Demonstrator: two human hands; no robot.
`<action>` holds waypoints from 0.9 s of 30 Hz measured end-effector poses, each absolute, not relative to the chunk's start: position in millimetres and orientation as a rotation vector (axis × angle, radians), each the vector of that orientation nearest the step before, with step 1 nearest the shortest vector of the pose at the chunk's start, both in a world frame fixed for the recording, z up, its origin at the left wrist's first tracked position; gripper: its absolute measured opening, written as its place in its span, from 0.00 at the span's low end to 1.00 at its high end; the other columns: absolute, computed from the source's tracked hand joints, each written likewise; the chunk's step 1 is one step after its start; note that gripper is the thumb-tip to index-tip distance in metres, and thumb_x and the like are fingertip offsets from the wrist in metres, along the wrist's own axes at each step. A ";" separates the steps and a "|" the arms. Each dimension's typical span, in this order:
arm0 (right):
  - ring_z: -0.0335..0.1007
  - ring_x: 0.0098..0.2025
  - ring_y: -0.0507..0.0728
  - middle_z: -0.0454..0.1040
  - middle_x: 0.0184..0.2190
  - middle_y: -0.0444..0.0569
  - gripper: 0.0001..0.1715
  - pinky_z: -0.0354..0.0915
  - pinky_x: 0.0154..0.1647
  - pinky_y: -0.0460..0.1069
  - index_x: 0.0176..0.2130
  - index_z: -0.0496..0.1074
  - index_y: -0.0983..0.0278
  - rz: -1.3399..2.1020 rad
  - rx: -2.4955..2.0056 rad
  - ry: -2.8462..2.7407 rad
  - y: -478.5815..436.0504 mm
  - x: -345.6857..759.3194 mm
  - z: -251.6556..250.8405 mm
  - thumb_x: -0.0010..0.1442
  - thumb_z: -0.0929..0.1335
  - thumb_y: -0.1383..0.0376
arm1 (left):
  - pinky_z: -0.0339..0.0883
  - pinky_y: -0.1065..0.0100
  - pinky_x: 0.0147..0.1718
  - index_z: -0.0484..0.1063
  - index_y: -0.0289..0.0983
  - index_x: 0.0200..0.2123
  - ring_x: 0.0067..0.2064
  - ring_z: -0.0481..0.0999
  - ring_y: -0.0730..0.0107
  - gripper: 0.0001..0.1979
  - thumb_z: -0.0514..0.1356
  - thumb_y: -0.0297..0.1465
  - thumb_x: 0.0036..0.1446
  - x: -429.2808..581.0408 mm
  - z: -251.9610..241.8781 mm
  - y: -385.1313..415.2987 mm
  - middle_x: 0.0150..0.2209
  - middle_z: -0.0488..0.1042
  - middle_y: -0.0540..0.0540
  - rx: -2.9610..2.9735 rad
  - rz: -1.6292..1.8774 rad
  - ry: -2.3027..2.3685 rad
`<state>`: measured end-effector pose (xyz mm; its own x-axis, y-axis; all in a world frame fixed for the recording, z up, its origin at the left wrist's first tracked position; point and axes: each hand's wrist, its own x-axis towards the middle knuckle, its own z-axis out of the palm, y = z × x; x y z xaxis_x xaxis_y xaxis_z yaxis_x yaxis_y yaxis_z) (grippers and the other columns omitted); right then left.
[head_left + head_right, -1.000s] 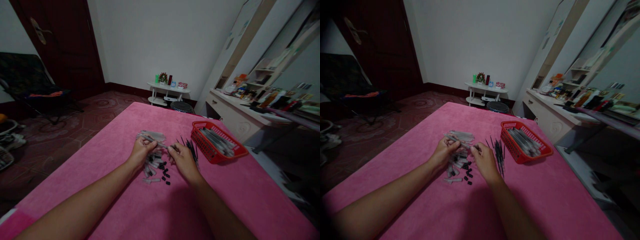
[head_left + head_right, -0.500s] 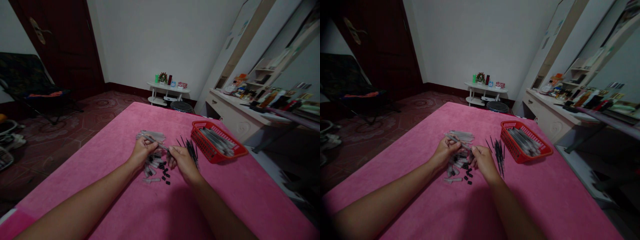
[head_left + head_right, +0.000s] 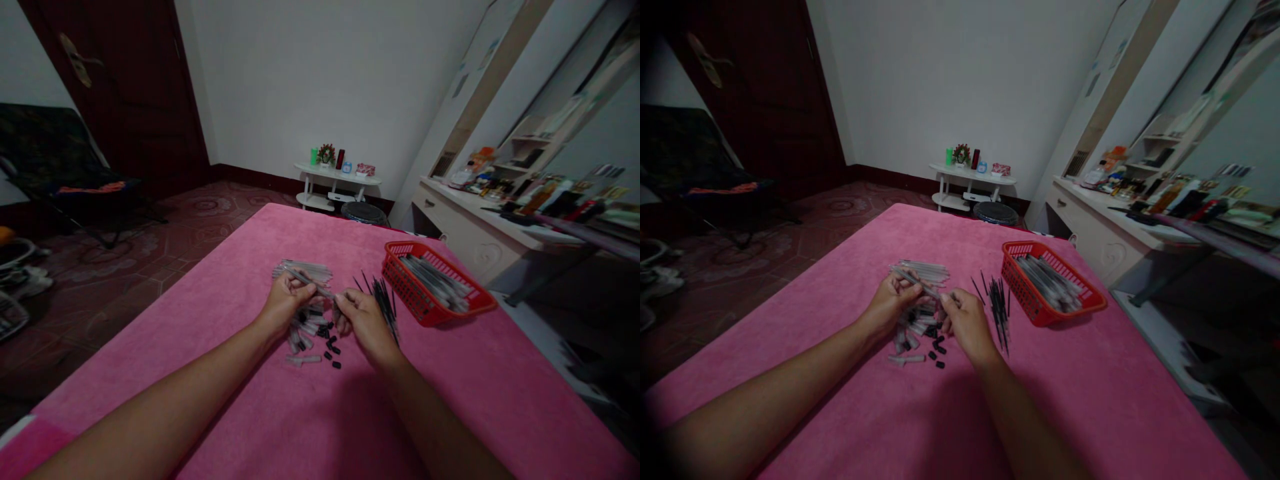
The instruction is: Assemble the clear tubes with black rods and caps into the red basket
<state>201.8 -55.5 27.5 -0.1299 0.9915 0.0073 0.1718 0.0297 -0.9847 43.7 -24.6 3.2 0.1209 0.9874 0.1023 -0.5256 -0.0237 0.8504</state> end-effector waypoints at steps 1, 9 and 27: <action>0.60 0.14 0.48 0.67 0.15 0.41 0.20 0.55 0.15 0.42 0.24 0.64 0.65 1.236 -1.250 -1.425 -54.8 202.3 26.4 0.55 0.64 0.51 | 0.74 0.69 0.33 0.63 0.35 0.35 0.30 0.78 0.70 0.21 0.71 0.31 0.42 43.9 3.1 -24.7 0.29 0.76 0.49 0.911 1.359 0.663; 0.61 0.16 0.48 0.69 0.19 0.44 0.26 0.54 0.16 0.43 0.27 0.67 0.65 1.390 -1.222 -1.308 -53.4 202.7 20.1 0.56 0.62 0.45 | 0.74 0.68 0.33 0.64 0.35 0.35 0.31 0.78 0.69 0.18 0.69 0.32 0.45 41.5 4.0 -23.5 0.30 0.76 0.49 0.919 1.357 0.653; 0.70 0.39 0.56 0.75 0.35 0.50 0.08 0.59 0.39 0.47 0.35 0.72 0.63 0.411 -1.530 -2.082 -59.7 200.9 17.8 0.58 0.64 0.69 | 0.61 0.76 0.19 0.71 0.37 0.47 0.21 0.68 0.79 0.19 0.62 0.38 0.53 35.8 6.1 -18.8 0.27 0.66 0.52 0.902 1.399 0.685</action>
